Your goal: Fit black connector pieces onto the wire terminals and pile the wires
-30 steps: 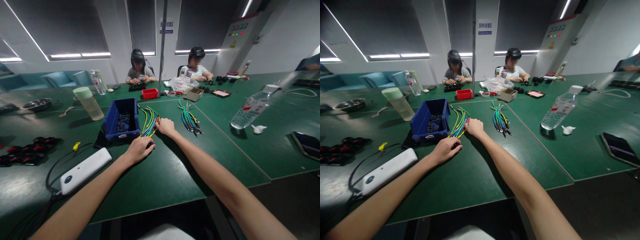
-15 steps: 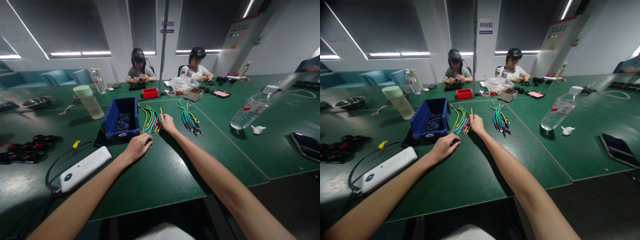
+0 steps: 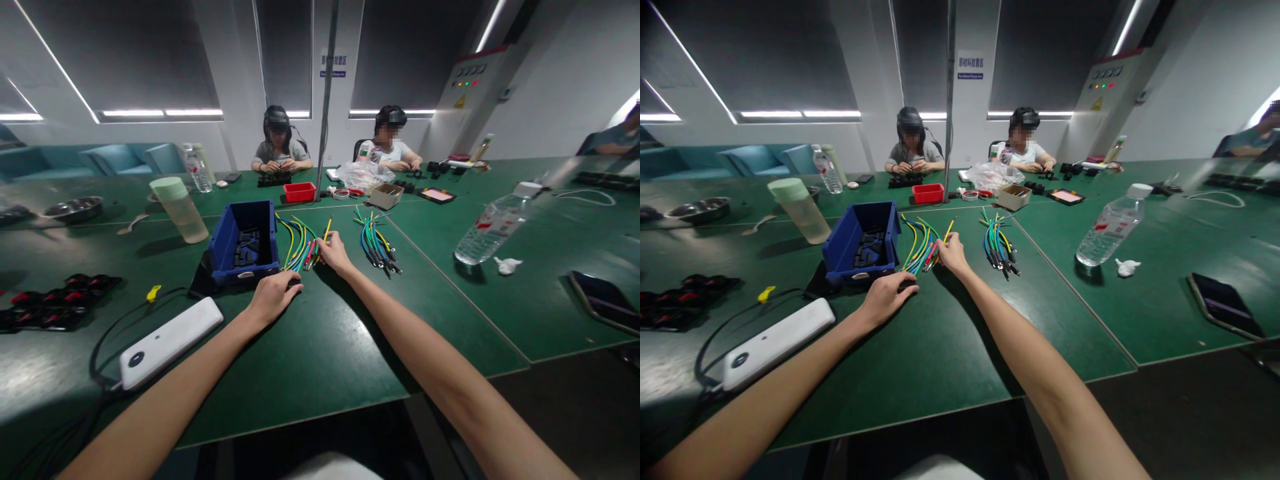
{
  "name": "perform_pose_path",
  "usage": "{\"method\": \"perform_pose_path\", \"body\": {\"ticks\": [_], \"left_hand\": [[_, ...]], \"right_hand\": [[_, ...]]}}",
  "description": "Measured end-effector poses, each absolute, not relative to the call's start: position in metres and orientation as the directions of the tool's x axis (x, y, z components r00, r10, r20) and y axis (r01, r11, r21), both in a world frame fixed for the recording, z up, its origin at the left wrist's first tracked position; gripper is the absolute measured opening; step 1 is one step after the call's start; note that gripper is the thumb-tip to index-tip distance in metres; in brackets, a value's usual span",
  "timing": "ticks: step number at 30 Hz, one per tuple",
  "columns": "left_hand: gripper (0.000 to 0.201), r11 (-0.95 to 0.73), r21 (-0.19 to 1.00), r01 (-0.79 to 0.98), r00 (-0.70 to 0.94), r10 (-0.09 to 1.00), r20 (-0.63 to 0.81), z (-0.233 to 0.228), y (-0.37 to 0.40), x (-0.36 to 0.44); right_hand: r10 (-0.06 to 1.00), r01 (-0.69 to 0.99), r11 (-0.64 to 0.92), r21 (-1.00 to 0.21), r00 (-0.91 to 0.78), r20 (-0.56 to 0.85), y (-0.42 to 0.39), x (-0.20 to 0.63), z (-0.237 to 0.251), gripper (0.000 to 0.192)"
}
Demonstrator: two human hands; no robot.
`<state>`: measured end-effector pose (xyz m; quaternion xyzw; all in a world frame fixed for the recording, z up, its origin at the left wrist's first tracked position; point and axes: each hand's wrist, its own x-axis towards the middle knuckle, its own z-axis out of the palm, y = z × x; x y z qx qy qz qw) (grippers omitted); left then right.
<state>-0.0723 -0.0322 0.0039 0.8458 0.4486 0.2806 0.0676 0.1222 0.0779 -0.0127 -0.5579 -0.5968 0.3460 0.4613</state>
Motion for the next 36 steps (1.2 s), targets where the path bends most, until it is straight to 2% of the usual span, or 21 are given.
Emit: {"method": "perform_pose_path", "body": {"ticks": [6,23,36], "left_hand": [[0.016,-0.590,0.379,0.713,0.444,0.799,0.406,0.007,-0.035,-0.071],[0.019,-0.576,0.481,0.661,0.428,0.815,0.390,0.008,-0.036,-0.071],[0.022,-0.571,0.485,0.663,0.421,0.819,0.388,0.005,-0.036,-0.070]], "right_hand": [[0.979,0.224,0.188,-0.956,0.033,0.201,0.065,0.118,-0.007,0.021],[0.949,0.123,0.311,-0.942,0.010,0.314,0.031,0.139,0.010,0.048],[0.958,-0.051,0.288,-0.956,0.013,0.288,-0.005,0.156,0.024,0.037]]}}
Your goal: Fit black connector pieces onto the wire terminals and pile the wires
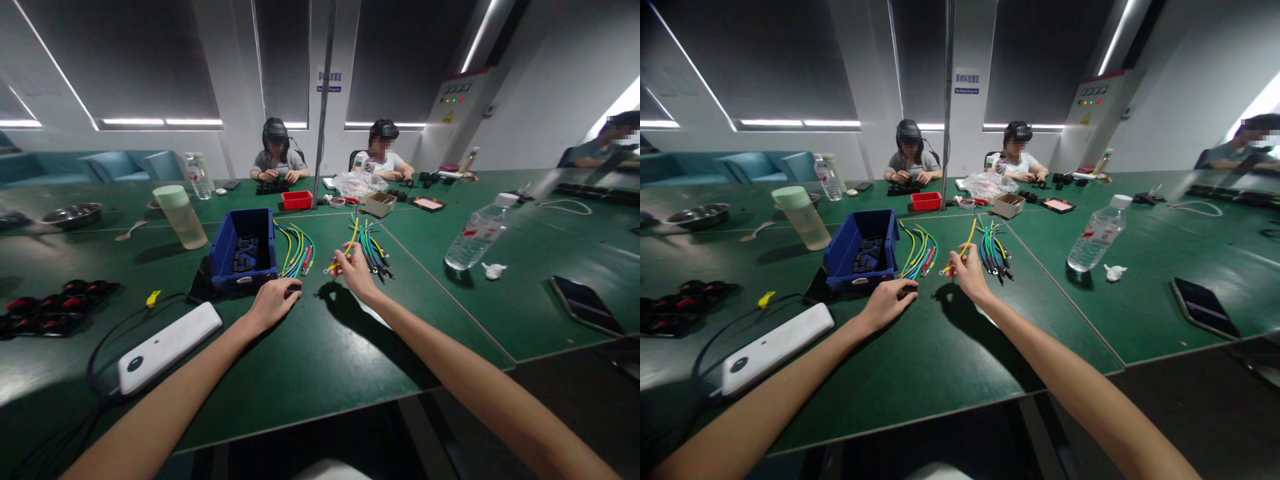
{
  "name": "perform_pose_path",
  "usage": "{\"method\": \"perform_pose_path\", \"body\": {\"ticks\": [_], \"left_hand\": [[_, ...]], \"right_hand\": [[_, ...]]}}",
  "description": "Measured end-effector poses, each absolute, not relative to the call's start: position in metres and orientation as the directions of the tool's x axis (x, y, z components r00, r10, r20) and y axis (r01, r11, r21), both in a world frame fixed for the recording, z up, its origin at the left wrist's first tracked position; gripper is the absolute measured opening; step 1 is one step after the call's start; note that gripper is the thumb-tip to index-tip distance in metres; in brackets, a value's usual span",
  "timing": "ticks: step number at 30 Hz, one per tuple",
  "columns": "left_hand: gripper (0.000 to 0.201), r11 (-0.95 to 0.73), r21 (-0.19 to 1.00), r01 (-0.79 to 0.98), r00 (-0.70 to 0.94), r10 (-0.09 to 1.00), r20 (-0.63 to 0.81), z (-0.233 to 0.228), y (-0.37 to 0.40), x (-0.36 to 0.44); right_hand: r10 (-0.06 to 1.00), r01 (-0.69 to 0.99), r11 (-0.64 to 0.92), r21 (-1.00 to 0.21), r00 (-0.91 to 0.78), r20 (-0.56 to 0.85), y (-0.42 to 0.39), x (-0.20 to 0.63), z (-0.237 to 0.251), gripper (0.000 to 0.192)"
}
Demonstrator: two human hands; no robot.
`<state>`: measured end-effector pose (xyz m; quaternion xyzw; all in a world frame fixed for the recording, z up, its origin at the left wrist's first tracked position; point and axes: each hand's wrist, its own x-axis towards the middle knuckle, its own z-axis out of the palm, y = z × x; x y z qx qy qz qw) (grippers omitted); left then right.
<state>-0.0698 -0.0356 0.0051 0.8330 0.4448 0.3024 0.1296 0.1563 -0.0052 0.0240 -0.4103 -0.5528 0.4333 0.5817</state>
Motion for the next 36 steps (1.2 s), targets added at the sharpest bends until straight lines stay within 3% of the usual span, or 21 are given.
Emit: {"method": "perform_pose_path", "body": {"ticks": [18,29,36], "left_hand": [[0.019,-0.579,0.486,0.654,0.437,0.814,0.383,0.006,-0.035,-0.068],[0.022,-0.435,0.683,0.587,0.296,0.900,0.319,0.013,-0.037,-0.063],[0.032,-0.247,0.910,0.333,0.243,0.955,0.171,0.004,-0.035,-0.056]], "right_hand": [[0.972,-0.106,0.232,-0.967,-0.004,0.234,-0.018,0.147,0.004,0.033],[0.974,-0.121,0.227,-0.967,-0.003,0.229,-0.022,0.145,0.002,0.032],[0.975,-0.145,0.222,-0.964,0.016,0.222,-0.020,0.147,0.005,0.035]]}}
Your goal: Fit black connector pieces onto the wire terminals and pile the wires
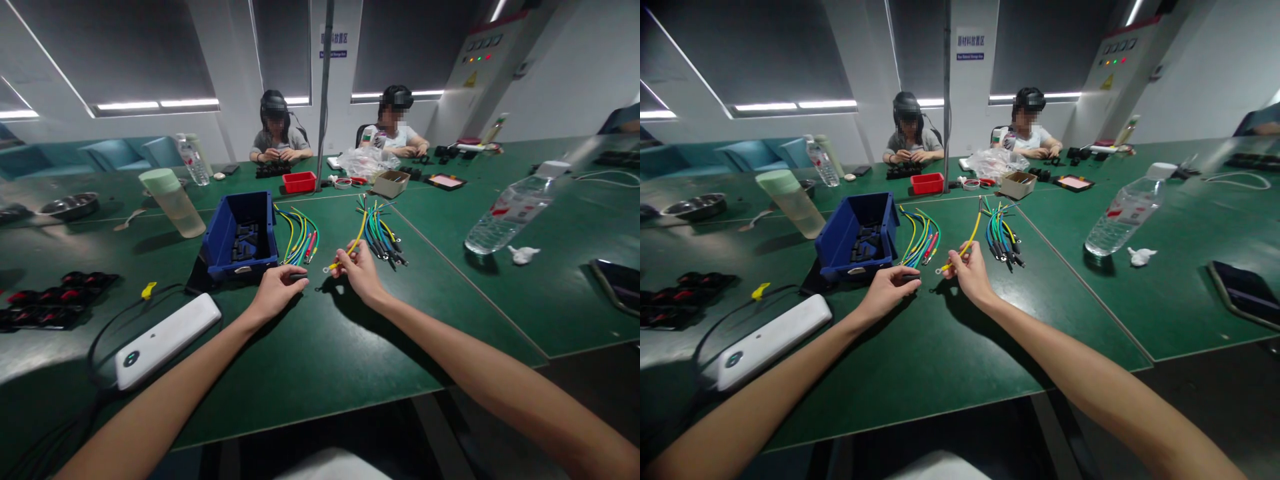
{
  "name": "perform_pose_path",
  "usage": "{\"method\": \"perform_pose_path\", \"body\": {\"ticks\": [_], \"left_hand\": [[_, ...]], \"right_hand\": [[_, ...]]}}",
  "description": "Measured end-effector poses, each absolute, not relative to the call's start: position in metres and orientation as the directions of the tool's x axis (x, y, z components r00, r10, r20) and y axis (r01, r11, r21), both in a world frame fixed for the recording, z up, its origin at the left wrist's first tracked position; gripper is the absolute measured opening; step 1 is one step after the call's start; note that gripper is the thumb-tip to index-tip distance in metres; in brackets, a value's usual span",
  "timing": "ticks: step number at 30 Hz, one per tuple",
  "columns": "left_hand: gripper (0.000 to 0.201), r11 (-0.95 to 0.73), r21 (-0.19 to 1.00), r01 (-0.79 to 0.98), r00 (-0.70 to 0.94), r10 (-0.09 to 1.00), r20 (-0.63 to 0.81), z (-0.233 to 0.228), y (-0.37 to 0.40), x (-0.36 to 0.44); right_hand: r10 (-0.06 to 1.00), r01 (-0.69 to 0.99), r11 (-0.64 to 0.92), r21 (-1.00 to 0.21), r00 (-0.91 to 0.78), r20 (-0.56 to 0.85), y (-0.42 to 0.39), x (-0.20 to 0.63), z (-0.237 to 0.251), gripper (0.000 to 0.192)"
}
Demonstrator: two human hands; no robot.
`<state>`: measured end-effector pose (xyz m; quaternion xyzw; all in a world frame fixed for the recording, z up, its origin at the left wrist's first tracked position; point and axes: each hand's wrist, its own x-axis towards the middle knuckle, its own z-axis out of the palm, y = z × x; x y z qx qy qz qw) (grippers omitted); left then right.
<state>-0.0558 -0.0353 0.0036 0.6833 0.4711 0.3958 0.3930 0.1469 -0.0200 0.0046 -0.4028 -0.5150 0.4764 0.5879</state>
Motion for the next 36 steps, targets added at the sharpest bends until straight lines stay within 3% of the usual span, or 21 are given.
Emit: {"method": "perform_pose_path", "body": {"ticks": [16,36], "left_hand": [[0.035,-0.120,0.972,0.204,0.224,0.972,0.073,0.0070,-0.0360,-0.0532],[0.032,-0.138,0.968,0.208,0.240,0.967,0.086,0.0109,-0.0381,-0.0518]], "right_hand": [[0.984,-0.192,0.177,-0.965,0.011,0.179,-0.0243,0.1441,0.0090,0.038],[0.996,-0.159,0.094,-0.983,0.027,0.091,-0.0230,0.1451,0.0054,0.042]]}}
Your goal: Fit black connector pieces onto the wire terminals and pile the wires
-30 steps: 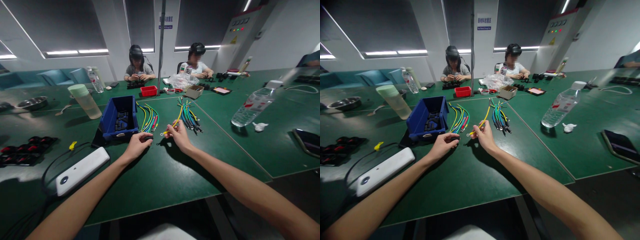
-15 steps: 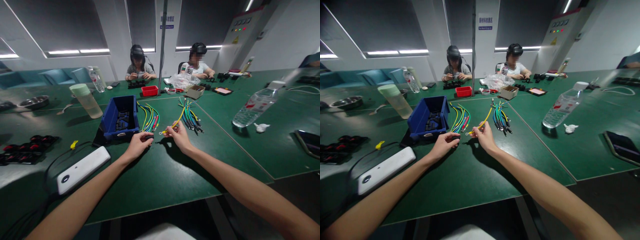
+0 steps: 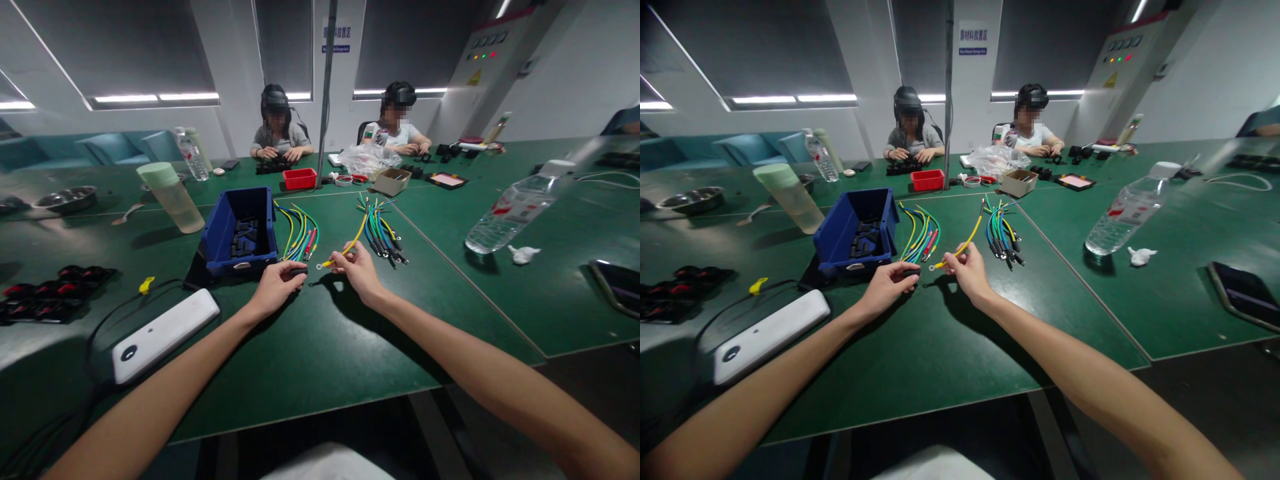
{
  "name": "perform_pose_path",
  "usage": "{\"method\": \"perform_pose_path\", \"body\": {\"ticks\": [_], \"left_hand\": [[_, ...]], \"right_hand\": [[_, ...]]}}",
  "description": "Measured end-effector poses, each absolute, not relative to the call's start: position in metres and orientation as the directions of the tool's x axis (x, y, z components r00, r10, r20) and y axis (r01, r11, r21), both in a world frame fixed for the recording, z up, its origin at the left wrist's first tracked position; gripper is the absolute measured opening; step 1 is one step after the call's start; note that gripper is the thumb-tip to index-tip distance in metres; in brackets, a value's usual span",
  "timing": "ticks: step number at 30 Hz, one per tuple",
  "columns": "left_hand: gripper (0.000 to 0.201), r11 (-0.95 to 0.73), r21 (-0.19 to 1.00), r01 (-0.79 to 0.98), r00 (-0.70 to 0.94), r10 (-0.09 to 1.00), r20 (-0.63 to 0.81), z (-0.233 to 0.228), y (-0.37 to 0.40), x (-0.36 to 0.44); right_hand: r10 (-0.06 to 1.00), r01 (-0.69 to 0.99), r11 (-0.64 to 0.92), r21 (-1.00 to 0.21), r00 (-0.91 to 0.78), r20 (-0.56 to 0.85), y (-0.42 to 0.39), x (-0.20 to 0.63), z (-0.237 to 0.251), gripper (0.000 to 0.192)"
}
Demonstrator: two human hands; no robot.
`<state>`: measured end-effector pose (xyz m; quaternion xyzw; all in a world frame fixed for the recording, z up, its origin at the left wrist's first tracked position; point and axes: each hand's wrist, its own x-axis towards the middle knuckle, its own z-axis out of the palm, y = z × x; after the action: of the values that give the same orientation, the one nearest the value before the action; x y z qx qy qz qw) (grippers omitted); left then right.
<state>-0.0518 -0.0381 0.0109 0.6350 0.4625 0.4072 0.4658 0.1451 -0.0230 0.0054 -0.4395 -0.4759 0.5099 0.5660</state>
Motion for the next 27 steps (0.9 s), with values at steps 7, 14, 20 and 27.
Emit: {"method": "perform_pose_path", "body": {"ticks": [7,14,20,27], "left_hand": [[0.031,-0.161,0.963,0.218,0.250,0.963,0.104,0.0085,-0.0372,-0.0514],[0.031,-0.162,0.966,0.203,0.252,0.962,0.109,0.0067,-0.0365,-0.0531],[0.031,-0.165,0.966,0.200,0.248,0.962,0.113,0.0056,-0.0363,-0.0529],[0.032,-0.173,0.963,0.206,0.256,0.960,0.117,0.0063,-0.0367,-0.0535]], "right_hand": [[0.999,-0.192,0.048,-0.980,0.014,0.046,-0.0260,0.1451,0.0095,0.044],[0.999,-0.201,0.029,-0.979,-0.015,0.033,-0.0277,0.1447,0.0092,0.041],[0.999,-0.190,0.024,-0.981,-0.020,0.028,-0.0297,0.1437,0.0125,0.042],[1.000,-0.188,0.014,-0.982,-0.022,0.018,-0.0321,0.1426,0.0154,0.045]]}}
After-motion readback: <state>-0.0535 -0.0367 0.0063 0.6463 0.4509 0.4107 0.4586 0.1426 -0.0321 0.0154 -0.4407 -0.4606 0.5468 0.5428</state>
